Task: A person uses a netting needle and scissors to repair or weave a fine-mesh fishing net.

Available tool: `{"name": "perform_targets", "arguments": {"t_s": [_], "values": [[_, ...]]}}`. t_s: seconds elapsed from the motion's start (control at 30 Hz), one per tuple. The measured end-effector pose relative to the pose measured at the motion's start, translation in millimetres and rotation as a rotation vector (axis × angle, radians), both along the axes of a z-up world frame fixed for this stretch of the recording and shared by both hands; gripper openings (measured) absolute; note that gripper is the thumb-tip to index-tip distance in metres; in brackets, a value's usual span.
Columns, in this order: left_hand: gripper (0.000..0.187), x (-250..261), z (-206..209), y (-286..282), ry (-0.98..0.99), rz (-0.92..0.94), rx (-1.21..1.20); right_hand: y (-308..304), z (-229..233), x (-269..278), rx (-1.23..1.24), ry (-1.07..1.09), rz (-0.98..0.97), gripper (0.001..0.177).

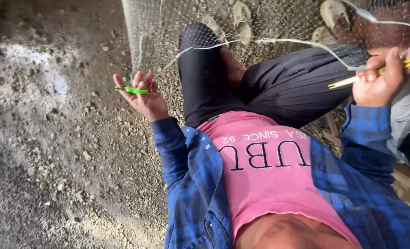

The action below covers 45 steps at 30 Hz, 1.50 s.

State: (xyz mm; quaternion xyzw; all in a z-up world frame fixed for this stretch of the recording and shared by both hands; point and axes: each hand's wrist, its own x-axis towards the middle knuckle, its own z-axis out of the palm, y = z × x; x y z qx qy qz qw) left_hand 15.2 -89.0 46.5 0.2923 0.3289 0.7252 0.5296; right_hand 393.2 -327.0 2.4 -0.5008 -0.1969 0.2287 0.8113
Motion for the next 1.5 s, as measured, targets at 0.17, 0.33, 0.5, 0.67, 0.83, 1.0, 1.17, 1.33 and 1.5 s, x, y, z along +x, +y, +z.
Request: {"name": "perform_targets", "arguments": {"t_s": [0.17, 0.33, 0.5, 0.67, 0.83, 1.0, 1.17, 1.33, 1.5], "values": [[0.065, -4.9, 28.6, -8.3, 0.003, 0.003, -0.047, 9.8, 19.8, -14.3, 0.117, -0.085, 0.029, 0.044], [0.059, 0.5, 31.5, -1.4, -0.104, 0.053, -0.05, -3.6, 2.3, 0.4, 0.178, 0.053, -0.024, 0.048], [0.053, -6.3, 34.4, 2.1, -0.246, 0.169, -0.147, 6.8, 21.3, -19.2, 0.198, -0.008, 0.028, 0.05], [0.038, -45.9, 12.5, -3.9, -0.17, 0.333, -0.186, 19.6, 78.2, -45.5, 0.112, 0.186, 0.218, 0.037], [0.041, -67.3, 30.3, 0.5, -0.104, 0.357, -0.164, 28.9, 65.2, -54.9, 0.081, 0.205, 0.305, 0.025], [0.041, -87.7, 44.8, 10.3, -0.095, 0.373, -0.181, 45.5, 40.2, -58.6, 0.047, 0.3, 0.322, 0.071], [0.038, -81.8, 20.3, 64.1, -0.036, 0.326, -0.3, 65.2, 57.0, -73.2, -0.011, 0.231, 0.298, 0.061], [0.03, -24.7, -30.1, 94.1, 0.304, 0.15, -0.518, 75.8, 59.8, -85.3, -0.088, 0.31, 0.285, 0.06], [0.016, 37.8, 0.2, 13.3, 0.376, -0.145, 0.157, 81.4, 64.5, -100.9, -0.086, 0.334, 0.33, 0.063]]}}
